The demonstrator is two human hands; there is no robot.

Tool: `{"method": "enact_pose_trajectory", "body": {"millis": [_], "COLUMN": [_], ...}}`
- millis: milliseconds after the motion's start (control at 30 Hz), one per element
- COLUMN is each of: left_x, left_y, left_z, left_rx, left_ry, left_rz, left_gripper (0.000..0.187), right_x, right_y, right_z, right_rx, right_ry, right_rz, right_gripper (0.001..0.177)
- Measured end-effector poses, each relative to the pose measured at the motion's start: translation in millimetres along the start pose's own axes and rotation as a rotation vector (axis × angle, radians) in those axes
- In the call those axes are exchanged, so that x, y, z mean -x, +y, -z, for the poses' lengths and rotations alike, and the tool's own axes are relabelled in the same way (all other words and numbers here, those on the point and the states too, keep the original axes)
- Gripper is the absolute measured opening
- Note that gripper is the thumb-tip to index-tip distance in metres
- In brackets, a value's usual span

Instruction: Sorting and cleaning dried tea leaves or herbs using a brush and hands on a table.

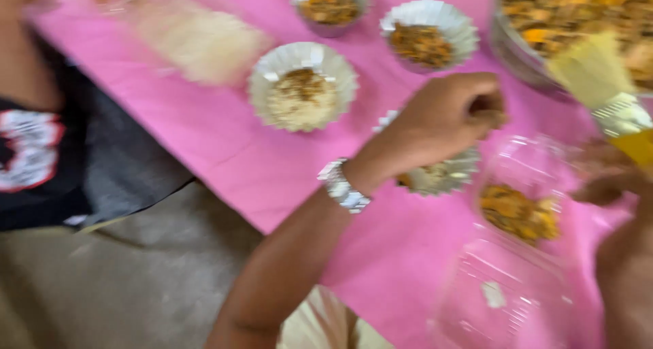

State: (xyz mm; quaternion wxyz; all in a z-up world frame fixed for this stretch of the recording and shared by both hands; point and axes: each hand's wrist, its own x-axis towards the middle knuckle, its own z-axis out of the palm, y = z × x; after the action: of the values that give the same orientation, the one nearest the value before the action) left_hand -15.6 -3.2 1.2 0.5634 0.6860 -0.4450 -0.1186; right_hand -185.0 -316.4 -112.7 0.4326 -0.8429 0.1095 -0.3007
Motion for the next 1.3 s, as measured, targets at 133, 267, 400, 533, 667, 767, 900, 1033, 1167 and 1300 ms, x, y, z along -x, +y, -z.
{"method": "enact_pose_trajectory", "body": {"millis": [133, 267, 400, 533, 667, 767, 900, 1033, 1167, 1300], "left_x": [5.2, 7.0, 5.3, 2.8, 17.9, 30.2, 38.7, 32.4, 29.4, 30.1], "left_y": [15.9, 36.3, 38.8, 43.5, 47.4, 27.7, -7.6, -39.7, -46.9, -39.3], "left_z": [4.9, -25.2, -67.7, -74.1, -24.3, -1.2, 4.8, -3.2, -9.9, -12.6], "left_rx": [-0.080, -0.085, -0.260, -0.477, -0.508, -0.585, -0.989, -1.133, -1.145, -1.106], "left_ry": [-0.032, -0.128, -0.297, -0.327, -0.235, -0.226, -0.268, -0.235, -0.216, -0.245], "left_rz": [-0.157, -0.126, -0.124, -0.132, -0.150, -0.236, 0.024, 0.053, 0.017, 0.085], "left_gripper": [0.013, 0.009, 0.010, 0.010, 0.015, 0.037, 0.019, 0.015, 0.007, 0.006], "right_x": [27.3, 13.7, 12.6, 12.4, 11.0, 10.1, 14.6, 11.3, 12.7, 14.6], "right_y": [-190.7, -201.6, -207.7, -207.3, -201.5, -198.8, -208.7, -200.8, -207.2, -209.5], "right_z": [-54.0, -43.6, -40.0, -37.7, -37.2, -38.3, -44.7, -46.2, -45.5, -45.6], "right_rx": [0.005, -0.046, -0.090, -0.144, -0.118, -0.136, -0.123, -0.137, -0.113, -0.145], "right_ry": [0.383, 0.403, 0.471, 0.446, 0.398, 0.333, 0.300, 0.248, 0.217, 0.188], "right_rz": [0.423, 0.466, 0.378, 0.357, 0.423, 0.546, 0.446, 0.488, 0.476, 0.451], "right_gripper": [0.030, 0.027, 0.029, 0.031, 0.029, 0.026, 0.023, 0.027, 0.028, 0.025]}}
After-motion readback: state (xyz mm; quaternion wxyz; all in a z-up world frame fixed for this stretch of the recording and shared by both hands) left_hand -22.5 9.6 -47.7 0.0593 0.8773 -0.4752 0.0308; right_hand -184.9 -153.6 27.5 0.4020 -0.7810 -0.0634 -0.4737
